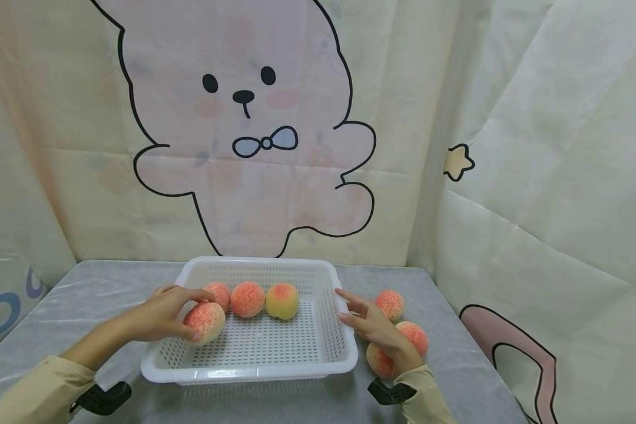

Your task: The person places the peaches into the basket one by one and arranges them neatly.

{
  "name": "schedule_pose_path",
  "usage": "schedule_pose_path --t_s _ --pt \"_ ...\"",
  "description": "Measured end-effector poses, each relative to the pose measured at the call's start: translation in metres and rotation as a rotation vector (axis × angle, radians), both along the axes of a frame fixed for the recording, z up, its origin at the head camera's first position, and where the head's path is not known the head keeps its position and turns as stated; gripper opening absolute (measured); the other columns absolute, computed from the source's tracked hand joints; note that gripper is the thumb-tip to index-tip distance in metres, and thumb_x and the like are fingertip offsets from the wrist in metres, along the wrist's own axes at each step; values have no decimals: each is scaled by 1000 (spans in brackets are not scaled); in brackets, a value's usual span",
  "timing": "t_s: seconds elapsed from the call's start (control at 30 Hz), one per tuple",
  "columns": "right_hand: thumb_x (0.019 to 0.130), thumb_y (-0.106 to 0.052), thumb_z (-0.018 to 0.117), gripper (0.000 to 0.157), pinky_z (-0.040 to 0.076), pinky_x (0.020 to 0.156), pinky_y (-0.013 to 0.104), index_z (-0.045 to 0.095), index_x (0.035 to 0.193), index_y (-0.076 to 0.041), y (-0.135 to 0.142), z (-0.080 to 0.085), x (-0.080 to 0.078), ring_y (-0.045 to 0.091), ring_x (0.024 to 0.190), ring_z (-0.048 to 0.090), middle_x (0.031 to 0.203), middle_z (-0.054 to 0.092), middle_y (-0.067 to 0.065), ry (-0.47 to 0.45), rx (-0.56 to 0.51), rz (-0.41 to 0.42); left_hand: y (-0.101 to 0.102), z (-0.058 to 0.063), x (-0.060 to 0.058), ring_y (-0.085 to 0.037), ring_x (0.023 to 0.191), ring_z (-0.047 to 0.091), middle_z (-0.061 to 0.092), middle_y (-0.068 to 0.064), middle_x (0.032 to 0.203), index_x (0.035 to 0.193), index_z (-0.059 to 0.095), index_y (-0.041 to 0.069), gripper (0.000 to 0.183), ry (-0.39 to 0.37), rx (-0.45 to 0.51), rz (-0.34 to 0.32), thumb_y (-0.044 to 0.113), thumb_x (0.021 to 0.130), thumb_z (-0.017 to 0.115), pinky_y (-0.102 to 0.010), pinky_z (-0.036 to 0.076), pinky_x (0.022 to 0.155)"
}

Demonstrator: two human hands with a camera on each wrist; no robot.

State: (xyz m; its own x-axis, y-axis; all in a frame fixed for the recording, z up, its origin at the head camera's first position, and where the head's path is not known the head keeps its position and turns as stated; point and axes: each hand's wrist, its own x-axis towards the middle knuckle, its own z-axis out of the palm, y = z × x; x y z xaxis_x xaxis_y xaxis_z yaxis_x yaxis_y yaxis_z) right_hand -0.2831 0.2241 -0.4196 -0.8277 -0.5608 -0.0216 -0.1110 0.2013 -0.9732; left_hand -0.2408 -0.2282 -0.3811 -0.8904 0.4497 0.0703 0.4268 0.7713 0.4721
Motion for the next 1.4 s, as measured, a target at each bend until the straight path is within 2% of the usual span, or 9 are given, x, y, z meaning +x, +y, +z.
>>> schedule_pose_path --t_s 0.37,0.57,0.77,0.93,1.13,1.3,1.4 --pt "102 -20 61 67 58 91 37 28 161 -17 0 0 -1 22 115 64 150 47 26 -1 5 -4 4 -2 2 -40 121 57 71 -3 123 127 67 19 71 51 -101 34 37 64 94 -70 23 107" --pt "102 -20 61 67 59 90 37 29 161 -17 1 1 -1 23 114 65 149 48 26 7 16 -20 5 -4 0 -37 118 59 72 -1 123 125 69 21 69 93 -150 17 39 63 94 -69 26 106" --pt "102 -20 61 67 59 90 35 29 161 -17 1 -1 -2 21 113 65 148 49 27 15 30 -28 7 -7 -1 -33 115 61 75 4 112 119 73 20 61 113 -173 13 35 63 94 -69 27 107" --pt "102 -20 61 66 58 90 34 30 161 -17 1 -2 -3 21 112 65 147 49 27 19 38 -30 8 -5 1 -34 115 61 75 3 111 119 73 18 60 109 -171 18 34 65 94 -69 27 107" --pt "102 -22 62 67 58 91 37 30 160 -18 0 -1 -1 22 114 64 149 49 25 10 33 -29 5 -3 -1 -33 115 63 73 1 113 123 69 14 58 87 -95 26 28 71 91 -72 28 105" --pt "102 -21 61 67 59 90 36 29 161 -16 0 -1 -1 20 113 65 150 47 27 13 24 -16 -2 0 -3 -35 116 64 71 -5 121 128 65 13 54 72 35 14 32 82 84 -65 46 96" --pt "102 -21 61 68 59 89 35 27 161 -13 0 -1 -2 19 112 66 150 46 29 19 16 0 -5 5 -1 -39 119 62 70 -10 126 131 64 10 52 54 111 22 32 86 79 -65 50 92"
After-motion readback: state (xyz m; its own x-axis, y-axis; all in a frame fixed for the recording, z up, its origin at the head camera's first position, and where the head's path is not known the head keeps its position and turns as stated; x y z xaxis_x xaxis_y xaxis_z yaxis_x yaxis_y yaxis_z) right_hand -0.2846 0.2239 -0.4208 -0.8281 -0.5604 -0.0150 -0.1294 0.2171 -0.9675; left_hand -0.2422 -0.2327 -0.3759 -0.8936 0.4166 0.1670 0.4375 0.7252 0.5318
